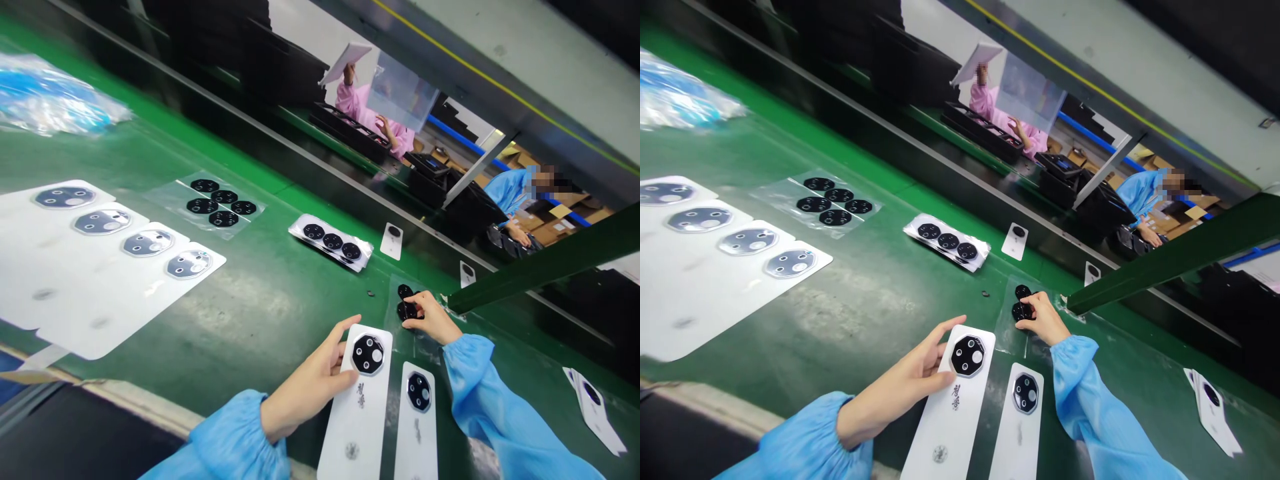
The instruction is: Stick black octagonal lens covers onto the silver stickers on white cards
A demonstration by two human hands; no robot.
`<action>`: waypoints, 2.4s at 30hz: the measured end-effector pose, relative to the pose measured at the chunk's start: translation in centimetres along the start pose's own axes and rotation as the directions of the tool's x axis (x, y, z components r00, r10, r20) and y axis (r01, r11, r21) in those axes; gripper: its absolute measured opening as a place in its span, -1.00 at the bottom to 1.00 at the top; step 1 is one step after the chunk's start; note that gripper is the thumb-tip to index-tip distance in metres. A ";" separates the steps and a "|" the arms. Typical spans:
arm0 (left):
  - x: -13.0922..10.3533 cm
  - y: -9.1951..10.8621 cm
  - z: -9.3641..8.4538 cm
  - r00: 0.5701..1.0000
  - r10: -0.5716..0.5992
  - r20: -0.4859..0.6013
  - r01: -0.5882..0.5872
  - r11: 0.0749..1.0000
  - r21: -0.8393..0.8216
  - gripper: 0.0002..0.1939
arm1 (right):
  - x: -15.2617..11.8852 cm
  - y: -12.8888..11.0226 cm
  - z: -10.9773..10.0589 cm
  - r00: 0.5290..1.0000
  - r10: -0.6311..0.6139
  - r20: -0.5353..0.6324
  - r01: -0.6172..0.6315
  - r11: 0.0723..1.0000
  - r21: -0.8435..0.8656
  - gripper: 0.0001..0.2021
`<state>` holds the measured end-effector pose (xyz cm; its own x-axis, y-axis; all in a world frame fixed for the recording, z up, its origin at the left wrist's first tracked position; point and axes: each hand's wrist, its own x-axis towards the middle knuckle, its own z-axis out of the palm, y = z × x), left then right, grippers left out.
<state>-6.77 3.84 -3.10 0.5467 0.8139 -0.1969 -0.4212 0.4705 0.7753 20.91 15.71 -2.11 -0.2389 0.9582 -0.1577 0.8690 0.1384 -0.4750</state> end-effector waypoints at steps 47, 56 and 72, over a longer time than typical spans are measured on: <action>-0.9 1.5 -0.8 1.000 0.010 -0.021 -0.010 1.000 0.012 -0.23 | -7.7 -11.4 -1.5 0.988 -0.149 -0.030 0.151 0.985 0.082 -0.65; -0.8 0.9 -0.9 0.999 0.047 -0.008 -0.046 0.993 0.111 -0.26 | -8.6 -13.8 2.2 0.958 -0.288 0.004 0.288 0.957 -0.032 -0.61; -0.9 1.0 -0.9 0.998 0.061 0.003 -0.061 0.984 0.170 -0.27 | -8.1 -13.8 2.9 0.948 -0.318 -0.022 0.314 0.944 -0.105 -0.55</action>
<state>-8.32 3.85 -2.70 0.5224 0.8399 -0.1472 -0.3246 0.3555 0.8765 9.57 5.27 3.23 -0.4934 0.8696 0.0206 0.7902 0.4580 -0.4073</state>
